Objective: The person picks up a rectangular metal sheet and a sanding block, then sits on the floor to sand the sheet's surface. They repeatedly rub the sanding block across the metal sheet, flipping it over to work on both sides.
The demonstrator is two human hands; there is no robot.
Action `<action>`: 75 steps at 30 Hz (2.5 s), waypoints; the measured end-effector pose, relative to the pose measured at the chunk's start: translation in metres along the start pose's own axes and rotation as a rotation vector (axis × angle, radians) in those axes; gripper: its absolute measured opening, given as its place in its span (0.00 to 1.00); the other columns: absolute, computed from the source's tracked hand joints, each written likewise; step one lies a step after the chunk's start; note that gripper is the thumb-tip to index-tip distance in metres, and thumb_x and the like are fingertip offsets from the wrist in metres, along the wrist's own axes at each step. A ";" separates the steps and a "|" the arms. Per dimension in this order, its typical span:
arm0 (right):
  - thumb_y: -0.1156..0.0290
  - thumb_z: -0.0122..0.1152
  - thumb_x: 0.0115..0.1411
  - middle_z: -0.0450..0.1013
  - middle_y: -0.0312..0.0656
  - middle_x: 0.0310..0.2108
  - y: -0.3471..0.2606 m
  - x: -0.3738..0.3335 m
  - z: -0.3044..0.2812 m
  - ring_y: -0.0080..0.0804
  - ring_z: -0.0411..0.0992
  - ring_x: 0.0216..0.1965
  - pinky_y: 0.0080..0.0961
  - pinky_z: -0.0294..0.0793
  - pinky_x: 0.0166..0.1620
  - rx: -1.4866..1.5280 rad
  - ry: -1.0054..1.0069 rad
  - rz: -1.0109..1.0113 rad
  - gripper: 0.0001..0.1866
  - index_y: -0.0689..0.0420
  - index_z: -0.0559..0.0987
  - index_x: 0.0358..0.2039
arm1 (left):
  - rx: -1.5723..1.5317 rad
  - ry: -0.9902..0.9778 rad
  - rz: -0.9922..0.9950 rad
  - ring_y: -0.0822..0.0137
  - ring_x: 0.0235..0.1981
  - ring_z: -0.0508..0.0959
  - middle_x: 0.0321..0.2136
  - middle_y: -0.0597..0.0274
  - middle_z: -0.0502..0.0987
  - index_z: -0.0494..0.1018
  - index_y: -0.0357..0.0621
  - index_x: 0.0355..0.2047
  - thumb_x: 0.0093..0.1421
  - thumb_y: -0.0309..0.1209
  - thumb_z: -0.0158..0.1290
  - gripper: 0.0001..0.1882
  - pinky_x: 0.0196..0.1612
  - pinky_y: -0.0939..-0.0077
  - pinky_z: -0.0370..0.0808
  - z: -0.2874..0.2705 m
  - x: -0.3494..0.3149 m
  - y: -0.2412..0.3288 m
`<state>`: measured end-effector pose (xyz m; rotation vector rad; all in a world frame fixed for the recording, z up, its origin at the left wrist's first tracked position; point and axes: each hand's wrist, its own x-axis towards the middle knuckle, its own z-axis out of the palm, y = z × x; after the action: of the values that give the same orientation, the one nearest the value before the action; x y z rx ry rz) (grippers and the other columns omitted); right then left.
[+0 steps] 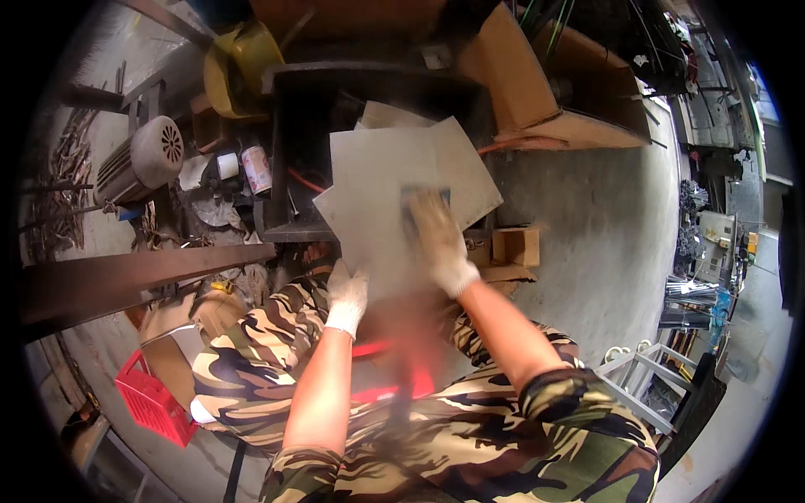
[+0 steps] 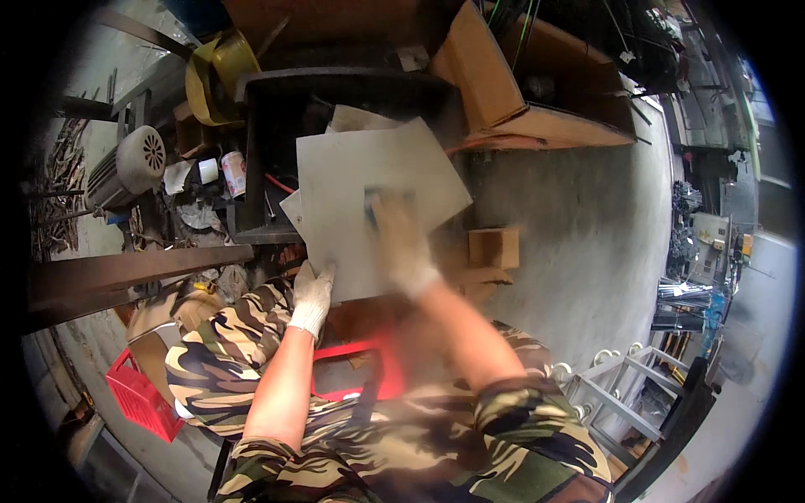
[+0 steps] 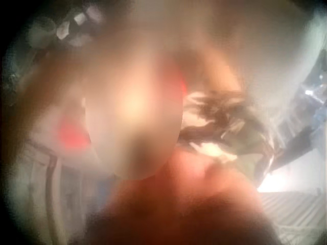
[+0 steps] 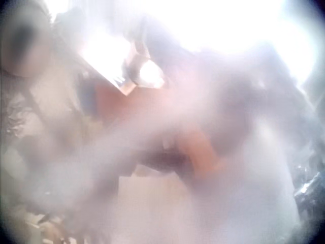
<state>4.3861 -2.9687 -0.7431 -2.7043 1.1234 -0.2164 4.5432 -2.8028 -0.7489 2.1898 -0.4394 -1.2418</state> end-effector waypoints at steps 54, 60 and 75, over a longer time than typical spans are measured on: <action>0.66 0.50 0.65 0.62 0.48 0.71 -0.120 -0.127 0.023 0.44 0.56 0.74 0.43 0.52 0.76 0.157 -0.106 0.035 0.30 0.59 0.68 0.68 | -0.146 -0.430 -0.097 0.51 0.56 0.78 0.58 0.41 0.76 0.69 0.25 0.62 0.70 0.60 0.44 0.43 0.58 0.59 0.74 -0.006 0.039 0.047; 0.56 0.44 0.71 0.59 0.46 0.74 -0.119 -0.127 0.035 0.40 0.49 0.77 0.42 0.43 0.78 0.384 -0.160 0.173 0.28 0.56 0.70 0.66 | -0.042 -0.435 -0.122 0.42 0.60 0.74 0.63 0.38 0.71 0.64 0.27 0.65 0.72 0.56 0.47 0.40 0.59 0.44 0.73 0.004 0.078 0.021; 0.64 0.45 0.67 0.69 0.47 0.66 -0.126 -0.102 0.040 0.41 0.60 0.72 0.43 0.49 0.77 0.210 -0.044 0.054 0.28 0.58 0.70 0.66 | -0.126 -0.534 -0.103 0.47 0.57 0.76 0.60 0.42 0.73 0.63 0.33 0.67 0.72 0.55 0.48 0.38 0.58 0.46 0.74 -0.011 0.065 0.036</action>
<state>4.4091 -2.8034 -0.7573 -2.4800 1.0940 -0.2505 4.5860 -2.8624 -0.7655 1.7772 -0.4429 -1.8628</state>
